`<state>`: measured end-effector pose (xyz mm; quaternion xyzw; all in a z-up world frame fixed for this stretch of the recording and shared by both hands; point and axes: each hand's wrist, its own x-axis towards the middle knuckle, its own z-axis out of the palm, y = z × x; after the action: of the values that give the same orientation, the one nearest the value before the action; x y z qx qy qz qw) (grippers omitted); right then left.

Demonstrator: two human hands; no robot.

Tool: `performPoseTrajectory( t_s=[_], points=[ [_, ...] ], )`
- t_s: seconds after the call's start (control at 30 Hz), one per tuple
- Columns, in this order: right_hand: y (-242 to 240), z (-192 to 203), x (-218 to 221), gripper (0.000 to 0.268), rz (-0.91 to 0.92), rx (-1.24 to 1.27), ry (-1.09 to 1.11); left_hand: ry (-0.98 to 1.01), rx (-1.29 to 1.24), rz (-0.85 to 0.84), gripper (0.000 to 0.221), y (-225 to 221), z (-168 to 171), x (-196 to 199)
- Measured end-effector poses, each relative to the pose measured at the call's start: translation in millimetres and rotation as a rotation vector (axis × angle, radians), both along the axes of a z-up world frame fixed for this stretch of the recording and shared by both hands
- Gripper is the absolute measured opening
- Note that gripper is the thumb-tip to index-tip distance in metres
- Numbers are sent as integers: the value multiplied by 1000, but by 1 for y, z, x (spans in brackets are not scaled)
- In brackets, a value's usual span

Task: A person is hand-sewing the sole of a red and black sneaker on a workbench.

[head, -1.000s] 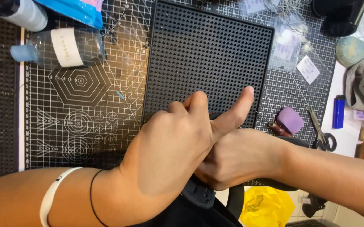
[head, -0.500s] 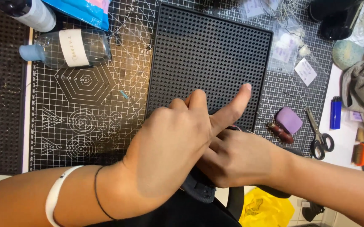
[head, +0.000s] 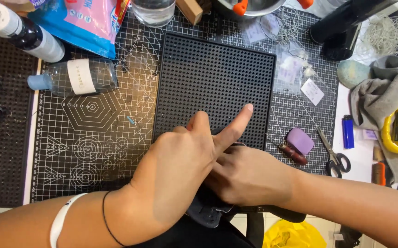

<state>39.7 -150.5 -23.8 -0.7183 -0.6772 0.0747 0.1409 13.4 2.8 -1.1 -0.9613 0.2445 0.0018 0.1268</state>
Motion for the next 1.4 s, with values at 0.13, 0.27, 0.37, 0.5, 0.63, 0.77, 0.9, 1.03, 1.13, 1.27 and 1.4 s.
performPoseTrajectory(
  t_s=[0.13,0.27,0.37,0.5,0.63,0.77,0.9,1.03,1.13,1.27,1.4],
  points=[
    [1,4,-8,9,-25,11,-9,-43,54,-5,78,0,0,0],
    [5,6,-11,9,-2,85,-22,-113,11,8,75,1,-3,3],
    [7,7,-6,12,51,88,-10,-30,-65,-34,78,5,-2,6],
    [10,6,-3,15,104,13,-11,166,-117,-92,89,8,0,13],
    [10,28,9,10,29,-82,258,147,-91,-66,86,4,-2,12],
    [-8,50,21,11,-80,-375,681,-2,-77,11,75,5,-4,5],
    [-30,62,17,14,-389,-212,669,-23,-233,58,67,5,-8,3],
    [-59,75,27,15,-500,-129,575,-7,-191,60,74,2,-13,4],
    [-64,64,18,20,-411,-73,127,-26,-187,75,70,1,-13,6],
    [-34,67,-9,13,-870,-100,-28,-28,-212,87,63,0,-10,6],
    [-30,67,13,36,-78,-115,450,-55,-197,105,66,0,-7,3]
  ],
)
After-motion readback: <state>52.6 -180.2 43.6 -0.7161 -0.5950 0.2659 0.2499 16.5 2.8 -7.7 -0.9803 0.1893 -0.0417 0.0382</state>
